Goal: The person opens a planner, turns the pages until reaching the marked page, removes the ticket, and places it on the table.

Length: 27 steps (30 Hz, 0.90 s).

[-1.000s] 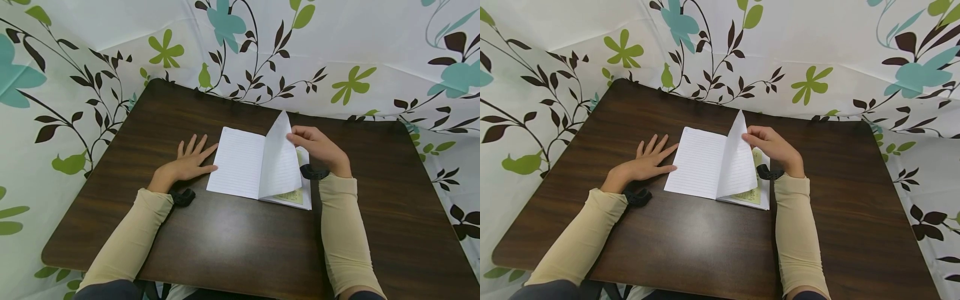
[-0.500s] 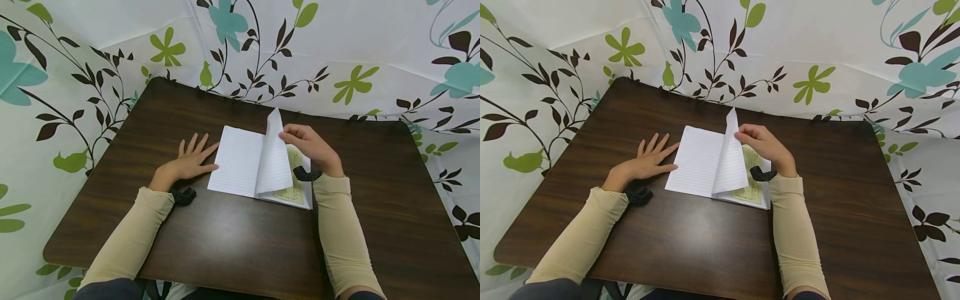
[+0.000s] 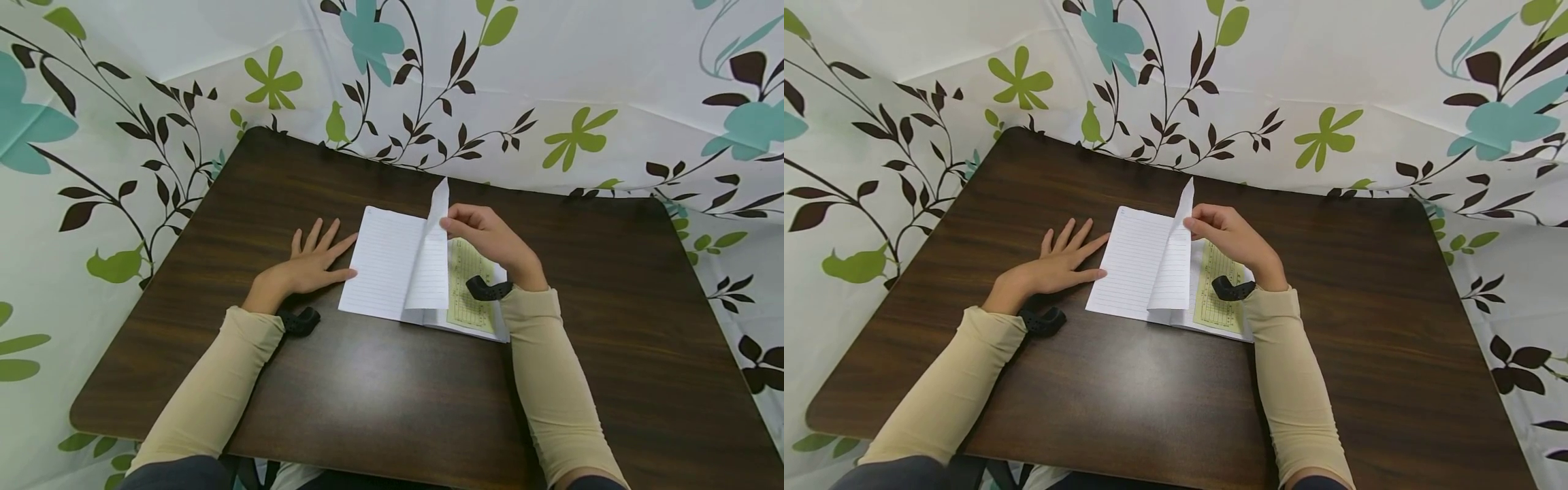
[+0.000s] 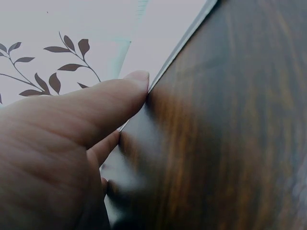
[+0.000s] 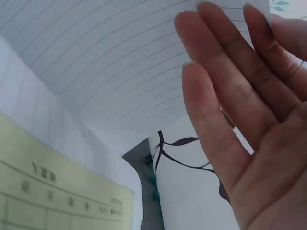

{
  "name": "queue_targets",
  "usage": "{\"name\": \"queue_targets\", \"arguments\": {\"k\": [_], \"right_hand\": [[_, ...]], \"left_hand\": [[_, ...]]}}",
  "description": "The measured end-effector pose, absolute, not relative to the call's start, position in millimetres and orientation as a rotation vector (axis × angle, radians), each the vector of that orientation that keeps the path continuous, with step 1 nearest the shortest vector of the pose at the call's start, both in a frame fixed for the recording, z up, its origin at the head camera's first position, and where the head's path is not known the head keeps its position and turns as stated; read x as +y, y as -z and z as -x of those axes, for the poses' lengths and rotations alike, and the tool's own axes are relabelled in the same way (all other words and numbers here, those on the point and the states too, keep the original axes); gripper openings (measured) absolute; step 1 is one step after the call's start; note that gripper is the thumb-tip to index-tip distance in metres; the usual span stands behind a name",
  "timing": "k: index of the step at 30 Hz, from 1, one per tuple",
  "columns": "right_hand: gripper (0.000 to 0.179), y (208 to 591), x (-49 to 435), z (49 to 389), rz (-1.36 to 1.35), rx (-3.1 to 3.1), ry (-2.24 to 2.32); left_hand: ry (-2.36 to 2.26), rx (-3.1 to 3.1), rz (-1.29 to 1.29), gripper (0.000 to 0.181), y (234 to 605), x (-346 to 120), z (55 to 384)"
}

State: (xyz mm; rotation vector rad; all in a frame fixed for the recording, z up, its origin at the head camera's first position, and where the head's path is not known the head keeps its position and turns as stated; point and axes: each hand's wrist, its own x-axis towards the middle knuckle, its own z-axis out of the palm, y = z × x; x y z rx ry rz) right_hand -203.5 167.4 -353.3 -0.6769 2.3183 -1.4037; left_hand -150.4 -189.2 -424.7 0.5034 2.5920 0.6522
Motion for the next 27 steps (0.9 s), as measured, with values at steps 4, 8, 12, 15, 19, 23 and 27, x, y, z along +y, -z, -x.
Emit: {"name": "queue_targets", "arguments": {"k": [4, 8, 12, 15, 19, 23, 27], "right_hand": [[0.023, 355.6, 159.0, 202.7, 0.699, 2.314, 1.373], [0.022, 360.4, 148.6, 201.1, 0.718, 2.299, 1.352], [0.024, 367.6, 136.8, 199.7, 0.735, 2.311, 1.321], [0.025, 372.8, 128.4, 198.5, 0.74, 2.335, 1.304], [0.025, 379.5, 118.6, 197.0, 0.739, 2.378, 1.276], [0.027, 386.6, 107.0, 194.6, 0.736, 2.403, 1.233], [0.026, 394.5, 95.8, 191.8, 0.737, 2.398, 1.206]], "left_hand": [[-0.642, 2.603, -0.506, 0.082, 425.2, -190.0, 149.4], [-0.64, 2.606, -0.506, 0.082, 426.5, -190.6, 147.6], [-0.647, 2.605, -0.504, 0.082, 425.5, -190.2, 146.3], [-0.661, 2.597, -0.501, 0.082, 422.7, -189.0, 145.9], [-0.669, 2.587, -0.502, 0.082, 421.1, -188.1, 146.4], [-0.669, 2.583, -0.496, 0.081, 421.2, -188.0, 146.5], [-0.654, 2.583, -0.493, 0.081, 421.4, -188.2, 147.5]]}}
